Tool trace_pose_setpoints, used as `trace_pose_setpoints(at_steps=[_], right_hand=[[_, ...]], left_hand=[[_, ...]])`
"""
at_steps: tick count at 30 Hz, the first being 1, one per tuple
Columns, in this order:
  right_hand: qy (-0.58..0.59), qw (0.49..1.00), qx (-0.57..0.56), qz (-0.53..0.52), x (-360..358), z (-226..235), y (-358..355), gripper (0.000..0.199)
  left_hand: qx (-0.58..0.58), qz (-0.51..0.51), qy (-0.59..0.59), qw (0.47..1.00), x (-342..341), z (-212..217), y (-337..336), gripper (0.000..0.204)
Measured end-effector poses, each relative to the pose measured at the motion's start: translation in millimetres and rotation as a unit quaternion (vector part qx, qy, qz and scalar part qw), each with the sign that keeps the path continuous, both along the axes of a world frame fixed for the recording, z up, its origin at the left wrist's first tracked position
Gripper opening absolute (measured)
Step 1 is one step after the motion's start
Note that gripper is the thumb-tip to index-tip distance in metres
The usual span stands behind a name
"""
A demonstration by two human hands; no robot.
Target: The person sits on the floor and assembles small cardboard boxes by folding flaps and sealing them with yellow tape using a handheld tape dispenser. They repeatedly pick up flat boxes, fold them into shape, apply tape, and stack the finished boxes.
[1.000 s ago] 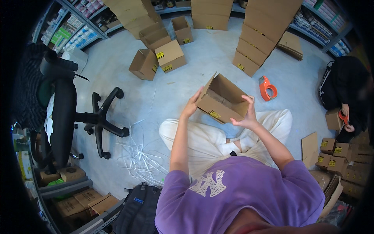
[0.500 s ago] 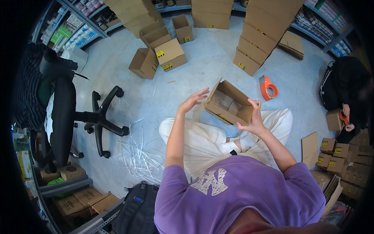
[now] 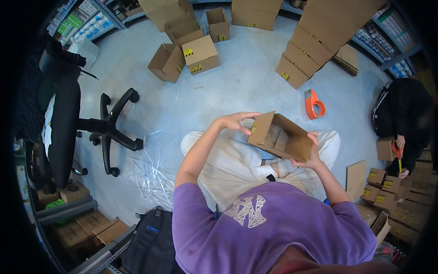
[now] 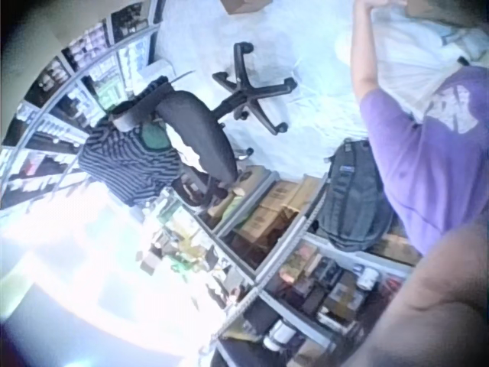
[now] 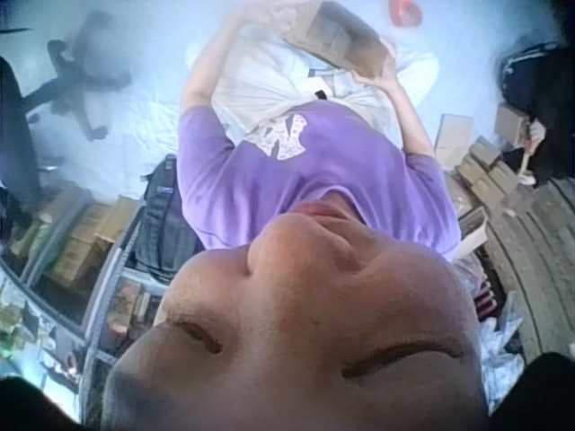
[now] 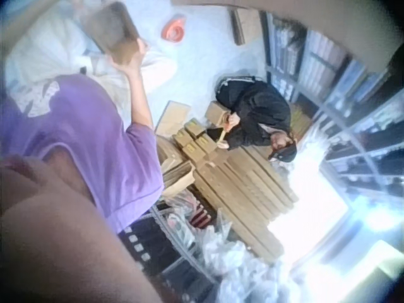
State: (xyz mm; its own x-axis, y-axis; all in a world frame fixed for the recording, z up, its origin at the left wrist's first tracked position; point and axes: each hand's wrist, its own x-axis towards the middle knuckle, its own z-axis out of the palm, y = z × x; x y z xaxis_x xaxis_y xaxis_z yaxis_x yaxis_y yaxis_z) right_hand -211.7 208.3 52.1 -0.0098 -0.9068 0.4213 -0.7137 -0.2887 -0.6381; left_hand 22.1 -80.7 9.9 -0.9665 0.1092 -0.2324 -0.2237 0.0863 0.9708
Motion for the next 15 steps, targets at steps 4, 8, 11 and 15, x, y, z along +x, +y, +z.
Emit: trace_pose_setpoints(at_steps=[4, 8, 11, 15], right_hand=[[-0.036, 0.999, -0.027, -0.009, -5.4, 0.0, 23.3, 0.109], [-0.151, 0.981, 0.069, -0.098, -14.8, -2.5, 54.2, 0.113], [-0.151, 0.978, 0.104, -0.096, -18.4, 3.2, 59.6, 0.118], [-0.12, 0.983, 0.102, -0.097, -34.2, -10.5, 71.3, 0.121]], left_hand=[[-0.012, 0.041, 0.006, 0.999, -4.2, -41.8, 32.3, 0.078], [0.091, 0.148, 0.024, 0.985, -12.0, -28.7, 62.0, 0.065], [0.094, 0.154, 0.008, 0.983, -16.0, -23.9, 66.1, 0.068], [0.044, 0.102, 0.041, 0.993, -18.3, -26.1, 56.9, 0.081]])
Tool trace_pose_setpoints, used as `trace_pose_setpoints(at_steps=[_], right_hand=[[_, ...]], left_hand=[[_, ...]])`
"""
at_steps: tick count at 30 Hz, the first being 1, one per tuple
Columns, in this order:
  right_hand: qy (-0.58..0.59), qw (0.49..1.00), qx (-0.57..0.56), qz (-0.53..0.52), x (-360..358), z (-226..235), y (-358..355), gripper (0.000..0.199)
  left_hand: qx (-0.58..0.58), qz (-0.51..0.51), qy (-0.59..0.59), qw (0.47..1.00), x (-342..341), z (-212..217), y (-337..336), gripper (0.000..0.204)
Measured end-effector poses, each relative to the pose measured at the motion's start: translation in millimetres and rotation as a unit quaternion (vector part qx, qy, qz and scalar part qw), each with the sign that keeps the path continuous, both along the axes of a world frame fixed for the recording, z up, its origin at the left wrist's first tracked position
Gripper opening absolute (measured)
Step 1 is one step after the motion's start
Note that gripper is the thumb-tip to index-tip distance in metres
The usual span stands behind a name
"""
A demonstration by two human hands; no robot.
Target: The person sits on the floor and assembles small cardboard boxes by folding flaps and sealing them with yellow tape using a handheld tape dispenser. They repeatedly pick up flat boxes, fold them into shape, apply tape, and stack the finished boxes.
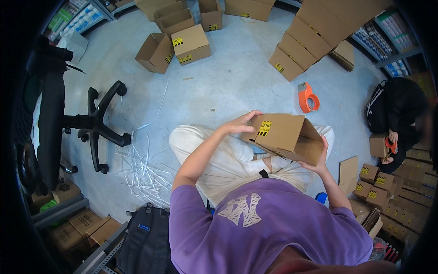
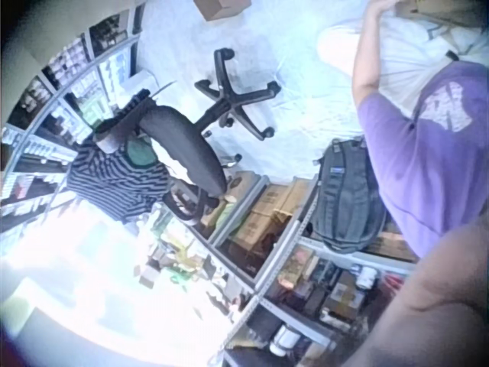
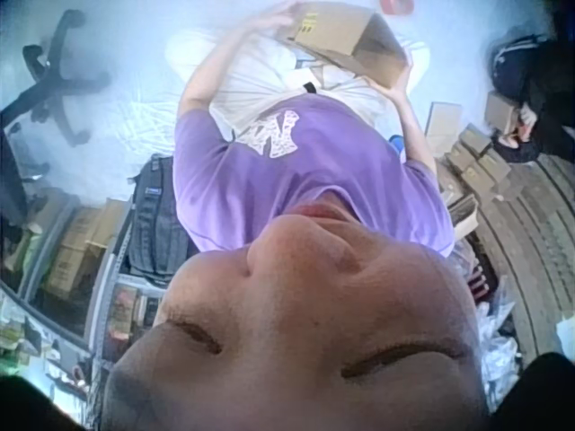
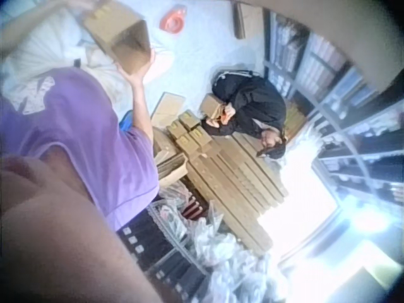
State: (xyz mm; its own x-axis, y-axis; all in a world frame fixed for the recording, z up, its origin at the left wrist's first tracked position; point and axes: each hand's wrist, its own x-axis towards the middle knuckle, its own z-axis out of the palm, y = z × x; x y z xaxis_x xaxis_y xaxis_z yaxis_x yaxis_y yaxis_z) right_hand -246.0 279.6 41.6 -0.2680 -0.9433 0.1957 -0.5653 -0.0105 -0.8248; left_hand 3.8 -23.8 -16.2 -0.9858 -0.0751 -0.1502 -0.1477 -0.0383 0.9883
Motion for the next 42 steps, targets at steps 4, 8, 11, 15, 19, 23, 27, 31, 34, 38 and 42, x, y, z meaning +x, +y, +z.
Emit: trace_pose_setpoints(at_steps=[4, 8, 11, 15, 19, 23, 27, 31, 34, 38, 42], right_hand=[[-0.053, 0.998, -0.015, -0.021, 2.1, 1.1, 2.3, 0.121], [0.005, 1.0, -0.022, -0.02, 2.2, 5.6, -1.1, 0.122], [-0.062, 0.997, -0.015, -0.035, 2.3, 9.4, -8.7, 0.121], [-0.066, 0.997, -0.013, -0.025, -1.2, 11.6, -11.2, 0.122], [-0.061, 0.998, -0.012, -0.019, 1.4, 9.5, -9.6, 0.124], [-0.038, 0.999, -0.018, -0.016, 8.4, 11.4, -2.3, 0.119], [0.03, 0.999, -0.044, -0.012, 14.2, 23.9, -4.5, 0.113], [0.066, 0.997, -0.012, -0.023, 26.8, 46.0, -17.5, 0.111], [0.095, 0.994, 0.031, -0.041, 38.7, 64.0, -22.5, 0.111], [0.118, 0.988, 0.077, -0.059, 59.1, 74.9, -29.5, 0.111], [0.14, 0.988, 0.049, -0.04, 66.6, 71.1, -22.9, 0.111]], left_hand=[[-0.017, -0.027, -0.02, 0.999, -3.2, 16.5, 2.2, 0.1], [-0.08, -0.034, 0.014, 0.996, 1.0, 1.3, 6.9, 0.119], [-0.06, -0.022, 0.033, 0.997, -6.3, 7.8, 7.5, 0.125], [-0.015, -0.057, 0.054, 0.997, -12.0, 24.4, -6.4, 0.122], [0.003, -0.037, 0.025, 0.999, -12.3, 24.0, -8.0, 0.114], [-0.038, -0.05, 0.044, 0.997, -6.1, 35.3, -7.8, 0.107], [-0.123, -0.01, 0.032, 0.992, -7.9, 47.1, 6.0, 0.093], [-0.203, 0.039, 0.067, 0.976, -8.3, 21.5, 11.5, 0.072], [-0.219, 0.046, -0.09, 0.971, -10.2, 35.8, 16.4, 0.062], [-0.318, 0.062, -0.028, 0.946, -15.2, 42.2, 9.3, 0.061], [-0.229, -0.035, 0.071, 0.97, -25.1, 38.3, -12.3, 0.068]])
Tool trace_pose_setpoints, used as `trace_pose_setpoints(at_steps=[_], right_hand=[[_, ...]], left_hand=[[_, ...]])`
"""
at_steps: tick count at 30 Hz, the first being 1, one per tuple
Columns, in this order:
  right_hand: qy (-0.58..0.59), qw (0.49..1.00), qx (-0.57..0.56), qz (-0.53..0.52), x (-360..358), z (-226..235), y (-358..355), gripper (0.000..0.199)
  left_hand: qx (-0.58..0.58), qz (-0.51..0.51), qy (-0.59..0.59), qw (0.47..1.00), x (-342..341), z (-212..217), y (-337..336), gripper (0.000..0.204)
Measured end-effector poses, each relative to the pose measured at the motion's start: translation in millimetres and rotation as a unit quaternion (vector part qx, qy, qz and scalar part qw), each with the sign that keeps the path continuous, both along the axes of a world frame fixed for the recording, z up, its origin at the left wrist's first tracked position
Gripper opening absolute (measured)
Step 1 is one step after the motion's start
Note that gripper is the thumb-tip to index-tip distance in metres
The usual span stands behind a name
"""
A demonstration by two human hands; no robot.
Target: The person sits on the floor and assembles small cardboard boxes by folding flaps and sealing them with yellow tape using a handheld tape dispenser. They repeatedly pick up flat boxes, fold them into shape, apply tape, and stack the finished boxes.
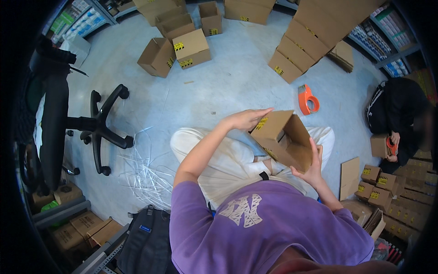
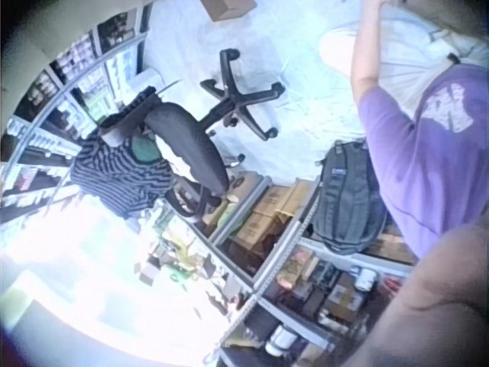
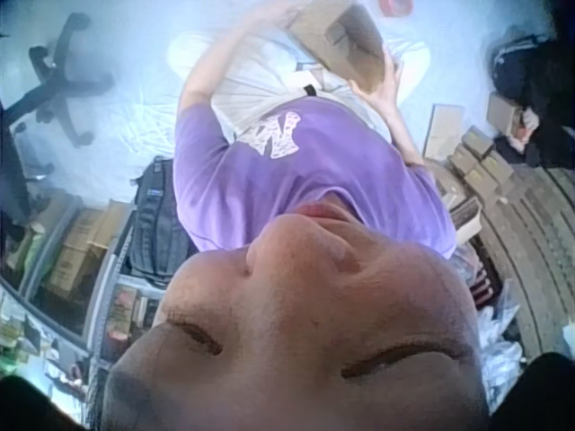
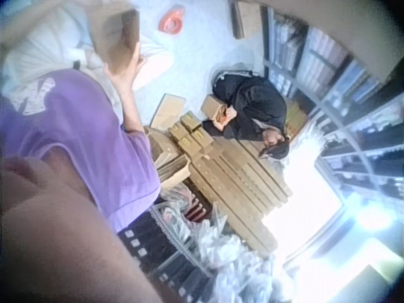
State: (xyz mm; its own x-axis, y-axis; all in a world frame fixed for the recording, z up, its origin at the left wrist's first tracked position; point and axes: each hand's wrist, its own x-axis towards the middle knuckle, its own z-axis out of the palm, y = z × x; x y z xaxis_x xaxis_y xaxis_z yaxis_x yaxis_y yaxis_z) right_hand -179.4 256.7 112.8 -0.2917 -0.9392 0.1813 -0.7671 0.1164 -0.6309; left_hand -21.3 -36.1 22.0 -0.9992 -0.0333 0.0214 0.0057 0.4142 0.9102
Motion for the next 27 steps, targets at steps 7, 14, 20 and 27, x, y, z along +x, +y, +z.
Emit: trace_pose_setpoints(at_steps=[7, 14, 20, 27], right_hand=[[-0.136, 0.988, -0.069, -0.017, -39.9, -40.2, 30.8, 0.113], [-0.088, 0.994, -0.053, 0.037, -48.1, -38.6, 17.9, 0.114], [-0.007, 0.998, 0.056, 0.014, -19.6, 3.3, 0.7, 0.116], [0.004, 0.993, 0.117, -0.006, 9.6, 34.4, -28.6, 0.115]], left_hand=[[0.252, -0.123, -0.026, 0.96, -17.3, -11.7, -8.0, 0.084], [0.219, -0.066, -0.056, 0.972, -3.8, -21.1, -7.6, 0.062], [0.184, 0.07, -0.067, 0.978, -1.8, -31.3, 5.7, 0.044], [0.31, -0.006, -0.068, 0.948, 1.9, -35.4, -8.6, 0.062]])
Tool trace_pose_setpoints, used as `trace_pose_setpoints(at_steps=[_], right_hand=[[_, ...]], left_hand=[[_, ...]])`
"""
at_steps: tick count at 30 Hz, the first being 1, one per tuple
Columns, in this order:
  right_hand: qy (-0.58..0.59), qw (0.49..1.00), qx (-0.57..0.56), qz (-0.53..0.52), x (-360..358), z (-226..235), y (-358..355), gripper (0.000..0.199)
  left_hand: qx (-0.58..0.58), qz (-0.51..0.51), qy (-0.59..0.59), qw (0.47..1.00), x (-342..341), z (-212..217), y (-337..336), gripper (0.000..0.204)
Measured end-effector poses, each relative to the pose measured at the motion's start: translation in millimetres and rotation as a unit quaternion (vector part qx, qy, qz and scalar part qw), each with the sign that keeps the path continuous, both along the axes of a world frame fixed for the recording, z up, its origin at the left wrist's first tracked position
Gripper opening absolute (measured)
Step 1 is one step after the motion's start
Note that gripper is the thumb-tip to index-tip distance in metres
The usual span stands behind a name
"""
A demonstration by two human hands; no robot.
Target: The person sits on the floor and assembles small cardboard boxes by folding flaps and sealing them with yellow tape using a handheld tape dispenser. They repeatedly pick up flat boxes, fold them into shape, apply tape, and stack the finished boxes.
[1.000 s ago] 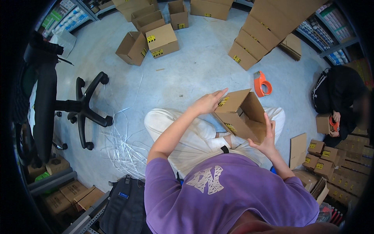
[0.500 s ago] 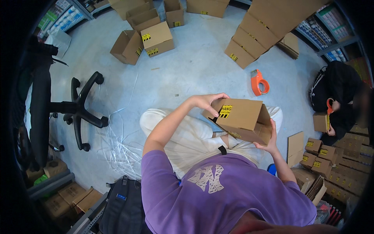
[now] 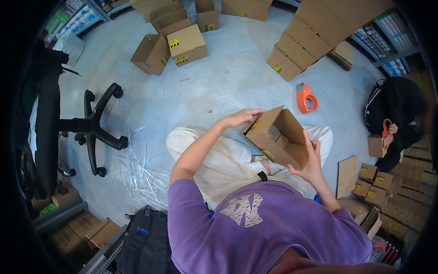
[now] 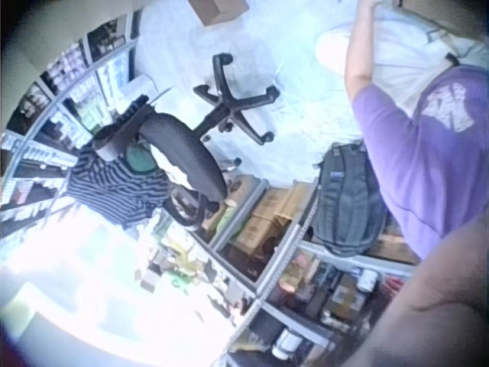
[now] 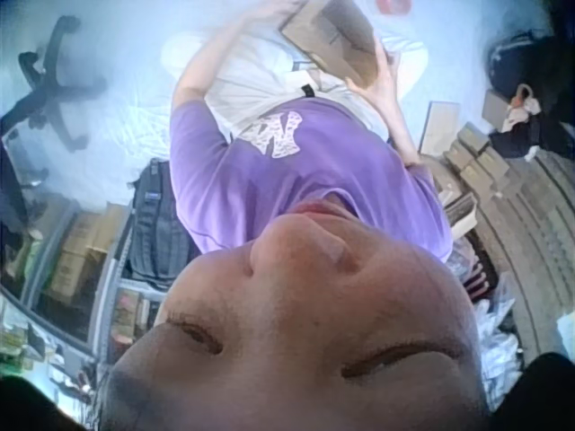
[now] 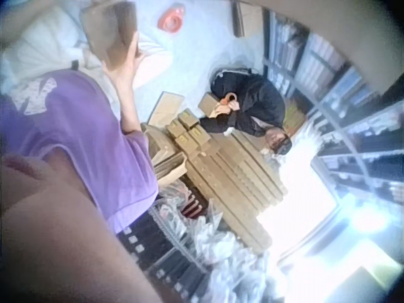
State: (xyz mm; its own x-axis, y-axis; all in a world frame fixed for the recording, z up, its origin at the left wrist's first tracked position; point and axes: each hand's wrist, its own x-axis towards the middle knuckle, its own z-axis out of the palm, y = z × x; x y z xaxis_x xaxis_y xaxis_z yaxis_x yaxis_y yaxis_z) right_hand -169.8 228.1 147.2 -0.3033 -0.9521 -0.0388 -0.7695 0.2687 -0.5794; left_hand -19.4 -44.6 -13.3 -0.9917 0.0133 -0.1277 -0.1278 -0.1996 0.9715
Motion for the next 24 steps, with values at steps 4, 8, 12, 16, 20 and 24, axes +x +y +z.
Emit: trace_pose_setpoints(at_steps=[4, 8, 12, 16, 20, 24], right_hand=[[-0.007, 1.0, 0.019, -0.005, 4.0, 4.1, -20.4, 0.117], [-0.01, 1.0, 0.018, -0.001, -0.9, 1.7, -22.7, 0.119], [-0.037, 0.999, 0.01, -0.038, 5.1, -4.3, -20.5, 0.121], [-0.046, 0.998, -0.025, -0.022, 11.2, -19.4, -21.5, 0.122], [-0.063, 0.997, -0.016, -0.038, 6.4, -25.8, -20.6, 0.12], [-0.067, 0.997, -0.018, -0.035, 2.9, -31.2, -18.9, 0.118]], left_hand=[[-0.102, -0.008, 0.055, 0.993, 4.8, 19.1, -13.8, 0.088], [-0.271, 0.001, 0.208, 0.94, 10.3, 130.9, -20.8, 0.11], [-0.428, -0.066, 0.137, 0.891, -6.7, 152.2, -3.4, 0.114], [-0.443, -0.051, 0.129, 0.886, -6.5, 139.7, 3.0, 0.116], [-0.439, -0.053, 0.13, 0.888, -9.1, 133.2, 4.5, 0.115], [-0.444, -0.055, 0.123, 0.886, -13.9, 132.0, 6.2, 0.117]])
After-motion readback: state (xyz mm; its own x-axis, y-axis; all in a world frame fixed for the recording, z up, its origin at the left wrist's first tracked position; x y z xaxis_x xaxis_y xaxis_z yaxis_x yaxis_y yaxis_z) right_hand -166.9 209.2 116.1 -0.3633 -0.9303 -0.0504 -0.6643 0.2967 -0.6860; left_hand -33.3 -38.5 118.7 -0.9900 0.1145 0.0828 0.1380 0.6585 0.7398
